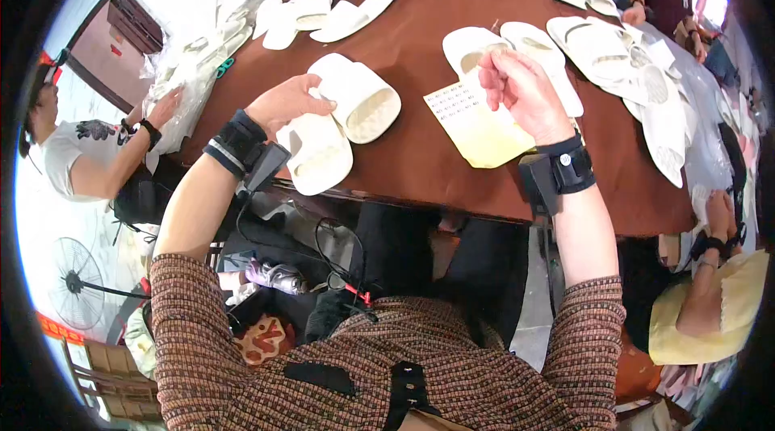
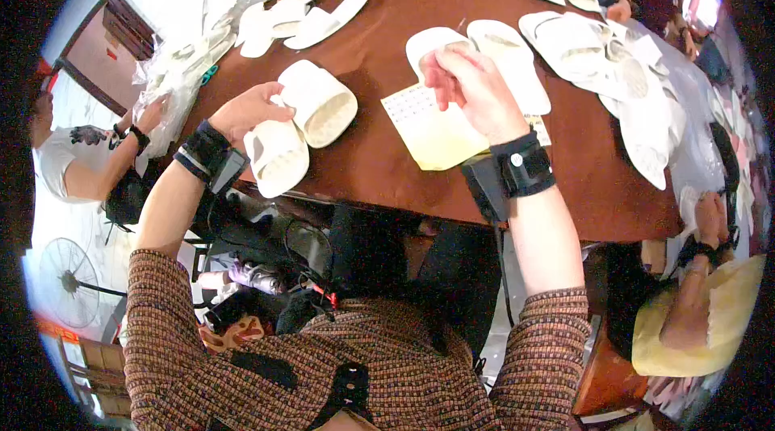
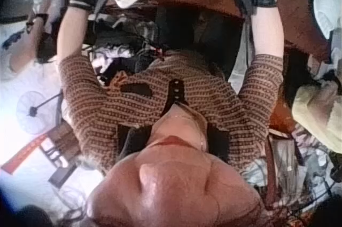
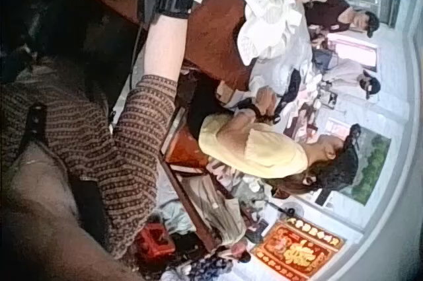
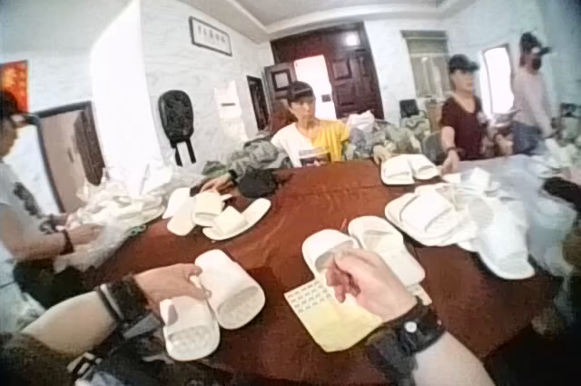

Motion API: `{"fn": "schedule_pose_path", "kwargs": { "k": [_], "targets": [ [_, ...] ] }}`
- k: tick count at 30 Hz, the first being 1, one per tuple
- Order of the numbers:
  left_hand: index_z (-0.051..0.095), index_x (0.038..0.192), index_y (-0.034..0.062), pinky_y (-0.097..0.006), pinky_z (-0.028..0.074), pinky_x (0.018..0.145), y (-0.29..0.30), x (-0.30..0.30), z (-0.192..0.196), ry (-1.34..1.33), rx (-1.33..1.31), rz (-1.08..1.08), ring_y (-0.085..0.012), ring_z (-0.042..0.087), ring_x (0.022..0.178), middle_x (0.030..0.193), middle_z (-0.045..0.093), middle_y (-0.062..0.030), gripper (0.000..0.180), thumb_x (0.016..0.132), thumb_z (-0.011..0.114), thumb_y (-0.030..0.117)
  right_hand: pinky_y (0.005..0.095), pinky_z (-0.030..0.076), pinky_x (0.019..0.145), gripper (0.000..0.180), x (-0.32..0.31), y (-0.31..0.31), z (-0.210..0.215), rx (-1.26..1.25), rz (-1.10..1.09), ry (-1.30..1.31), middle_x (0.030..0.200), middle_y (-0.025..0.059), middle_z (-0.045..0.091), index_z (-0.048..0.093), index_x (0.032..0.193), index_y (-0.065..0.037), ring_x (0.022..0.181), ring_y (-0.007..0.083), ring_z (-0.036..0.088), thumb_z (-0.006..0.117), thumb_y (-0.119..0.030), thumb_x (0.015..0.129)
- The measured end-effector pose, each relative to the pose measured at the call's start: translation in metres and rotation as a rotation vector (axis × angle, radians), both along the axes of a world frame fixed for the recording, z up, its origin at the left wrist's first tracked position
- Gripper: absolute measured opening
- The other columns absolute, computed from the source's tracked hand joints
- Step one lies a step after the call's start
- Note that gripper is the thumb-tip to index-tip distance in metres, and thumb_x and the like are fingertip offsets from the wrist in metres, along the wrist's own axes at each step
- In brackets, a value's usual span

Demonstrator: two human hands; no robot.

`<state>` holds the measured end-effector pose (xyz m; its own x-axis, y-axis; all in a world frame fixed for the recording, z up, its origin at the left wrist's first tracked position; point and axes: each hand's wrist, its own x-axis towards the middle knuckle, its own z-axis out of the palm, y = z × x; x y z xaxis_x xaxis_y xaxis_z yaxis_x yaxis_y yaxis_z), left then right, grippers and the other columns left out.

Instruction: Assembling and sorting white slippers at a table in a manufacturing setting.

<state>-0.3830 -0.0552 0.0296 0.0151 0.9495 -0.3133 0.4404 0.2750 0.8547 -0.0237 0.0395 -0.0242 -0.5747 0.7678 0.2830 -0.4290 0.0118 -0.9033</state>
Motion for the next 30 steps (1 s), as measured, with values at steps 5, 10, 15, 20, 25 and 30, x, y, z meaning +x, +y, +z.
{"fn": "schedule_pose_path", "kwargs": {
  "k": [5,10,15,20,25,30],
  "targets": [
    [0.056,0.108,-0.0088,-0.028,0.053,0.068,-0.005,-0.007,-0.003,0.047,0.009,0.093,-0.0154,0.066,0.079,0.094,0.066,-0.0103,0.034,0.084,0.069,0.012,0.0242,0.046,0.053,0.023,-0.003,-0.003,0.001,-0.110,-0.069,0.010,0.077,0.0028,0.063,0.063,0.092,-0.005,0.060,0.0094,0.056,0.054,-0.026,0.097],
    [0.057,0.111,-0.0068,-0.030,0.057,0.074,-0.022,0.006,0.007,-0.451,-0.012,0.205,-0.0173,0.068,0.080,0.098,0.069,-0.0116,0.023,0.094,0.057,0.008,0.0248,0.046,0.053,0.023,-0.004,-0.004,0.001,-0.106,-0.059,0.031,0.077,0.0026,0.063,0.063,0.092,-0.005,0.061,0.0101,0.057,0.054,-0.026,0.098],
    [0.048,0.120,-0.0098,-0.040,0.049,0.098,-0.040,0.032,0.006,-0.957,0.025,0.292,-0.0277,0.062,0.105,0.113,0.063,-0.0213,0.032,0.099,0.043,0.014,0.0247,0.046,0.053,0.024,-0.001,-0.001,-0.001,-0.099,-0.075,0.036,0.077,0.0028,0.063,0.063,0.093,-0.004,0.061,0.0106,0.057,0.055,-0.025,0.097],
    [0.038,0.125,-0.0161,-0.045,0.040,0.108,-0.046,0.064,0.007,-1.313,0.156,0.341,-0.0383,0.054,0.118,0.124,0.054,-0.0312,0.038,0.096,0.040,0.010,0.0249,0.046,0.053,0.024,-0.001,0.001,-0.002,-0.122,-0.074,0.034,0.076,0.0035,0.064,0.063,0.095,-0.003,0.060,0.0112,0.058,0.055,-0.025,0.097],
    [0.030,0.130,-0.0187,-0.051,0.033,0.113,-0.038,0.089,0.000,-1.384,0.205,0.551,-0.0426,0.043,0.129,0.136,0.041,-0.0350,0.045,0.096,0.040,0.009,0.0254,0.048,0.054,0.022,-0.004,0.001,-0.002,-0.139,-0.093,0.028,0.076,0.0039,0.065,0.063,0.096,-0.003,0.060,0.0110,0.058,0.055,-0.024,0.097],
    [0.032,0.130,-0.0153,-0.051,0.035,0.111,-0.046,0.084,-0.009,-1.215,0.215,0.498,-0.0425,0.044,0.129,0.139,0.040,-0.0329,0.041,0.097,0.038,0.009,0.0249,0.048,0.054,0.023,-0.002,0.000,-0.004,-0.140,-0.105,0.039,0.077,0.0039,0.065,0.063,0.097,-0.003,0.062,0.0107,0.059,0.055,-0.024,0.098]
  ]
}}
